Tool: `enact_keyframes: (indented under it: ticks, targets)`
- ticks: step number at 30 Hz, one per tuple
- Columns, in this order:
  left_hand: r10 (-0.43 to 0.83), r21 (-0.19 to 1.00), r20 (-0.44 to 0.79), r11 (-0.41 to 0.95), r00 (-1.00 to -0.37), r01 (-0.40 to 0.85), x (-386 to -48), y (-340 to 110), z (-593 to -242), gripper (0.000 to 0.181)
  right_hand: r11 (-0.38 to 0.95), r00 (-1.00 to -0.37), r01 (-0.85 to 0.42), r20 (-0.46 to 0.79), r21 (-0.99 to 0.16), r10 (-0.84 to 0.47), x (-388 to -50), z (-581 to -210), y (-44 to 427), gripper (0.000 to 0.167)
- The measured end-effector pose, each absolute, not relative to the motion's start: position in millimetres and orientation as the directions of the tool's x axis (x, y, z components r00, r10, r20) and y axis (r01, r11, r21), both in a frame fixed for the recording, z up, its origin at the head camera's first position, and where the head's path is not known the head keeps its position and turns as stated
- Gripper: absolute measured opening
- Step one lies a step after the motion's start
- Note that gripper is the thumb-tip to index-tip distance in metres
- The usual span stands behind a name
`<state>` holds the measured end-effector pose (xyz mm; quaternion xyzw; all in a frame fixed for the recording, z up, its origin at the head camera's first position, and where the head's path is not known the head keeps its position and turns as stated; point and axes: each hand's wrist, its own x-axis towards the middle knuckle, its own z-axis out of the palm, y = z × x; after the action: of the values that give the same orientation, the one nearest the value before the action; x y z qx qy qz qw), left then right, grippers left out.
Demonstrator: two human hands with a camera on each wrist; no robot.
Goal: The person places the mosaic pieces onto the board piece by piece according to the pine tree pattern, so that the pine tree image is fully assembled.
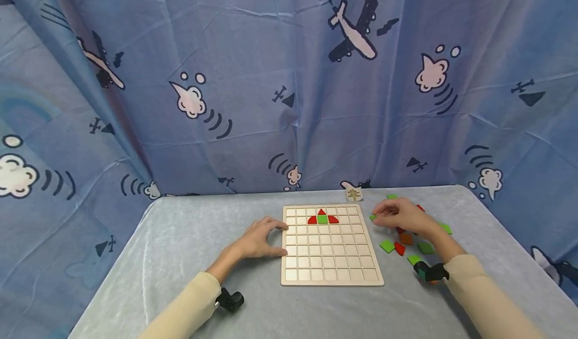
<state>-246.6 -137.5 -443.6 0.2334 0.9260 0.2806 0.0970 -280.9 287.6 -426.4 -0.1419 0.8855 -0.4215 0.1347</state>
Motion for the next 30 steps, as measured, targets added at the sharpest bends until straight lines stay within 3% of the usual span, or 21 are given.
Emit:
enact_keyframes:
  ticks: [12,30]
  targets:
    - [0.493,0.560,-0.044,0.732,-0.869,0.387,-246.0,-137.3,-441.8,0.063,0.658,-0.921,-0.116,-0.167,-0.744,-0.352,-275.9,-424.9,312.7,0.039]
    - [0.492,0.553,-0.038,0.735,-0.870,0.392,-246.5,-137.1,-443.0,0.063,0.726,-0.934,-0.177,-0.118,-0.665,-0.336,-248.9,-429.1,350.8,0.034]
